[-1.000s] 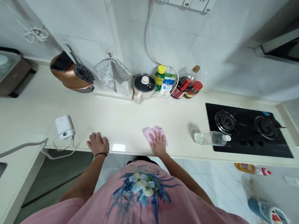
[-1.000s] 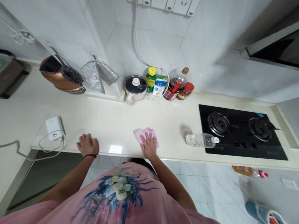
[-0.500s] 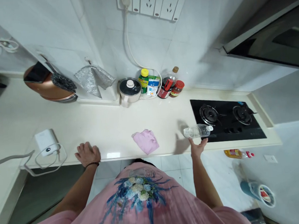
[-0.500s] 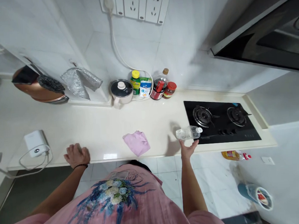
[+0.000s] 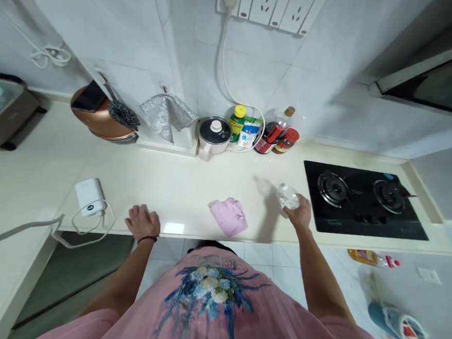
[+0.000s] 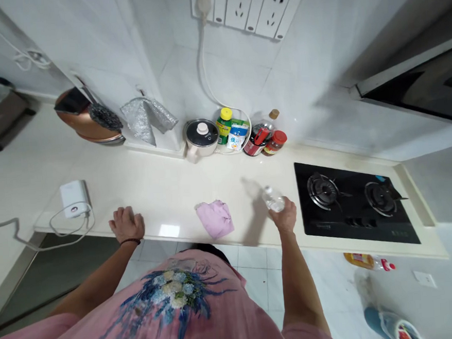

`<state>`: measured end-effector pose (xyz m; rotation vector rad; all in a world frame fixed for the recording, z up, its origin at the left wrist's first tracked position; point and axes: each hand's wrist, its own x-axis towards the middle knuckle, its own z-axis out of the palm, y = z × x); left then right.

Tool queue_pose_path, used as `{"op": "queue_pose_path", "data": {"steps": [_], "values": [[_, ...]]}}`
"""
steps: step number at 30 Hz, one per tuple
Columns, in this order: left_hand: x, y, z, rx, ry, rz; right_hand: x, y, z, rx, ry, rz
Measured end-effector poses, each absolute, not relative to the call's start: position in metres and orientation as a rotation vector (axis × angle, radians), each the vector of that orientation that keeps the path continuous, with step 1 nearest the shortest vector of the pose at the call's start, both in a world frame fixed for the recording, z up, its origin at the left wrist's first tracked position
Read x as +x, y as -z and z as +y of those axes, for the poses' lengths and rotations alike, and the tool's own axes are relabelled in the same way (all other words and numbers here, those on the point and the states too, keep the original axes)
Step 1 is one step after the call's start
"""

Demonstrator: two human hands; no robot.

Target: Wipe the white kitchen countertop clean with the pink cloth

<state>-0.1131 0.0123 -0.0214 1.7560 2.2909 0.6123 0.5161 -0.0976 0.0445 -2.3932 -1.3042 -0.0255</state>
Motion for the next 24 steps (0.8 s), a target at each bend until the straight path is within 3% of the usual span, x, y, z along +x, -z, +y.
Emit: {"op": "queue_pose_path", "data": {"steps": [4,11,24], "values": [[-0.114,0.024,0.012,1.734,-0.632,2.281,0.494,-0.058,-0.070,-2.563,-0.095,-1.556],[-0.116,0.028,0.011,1.718,-0.627,2.266,0.493,-0.062,-0.074,-2.739,-0.113,-1.485],[-0.119,0.032,0.011,1.720,-0.605,2.257,0.552,-0.025,-0.124,-2.047,-0.044,-0.408]]}}
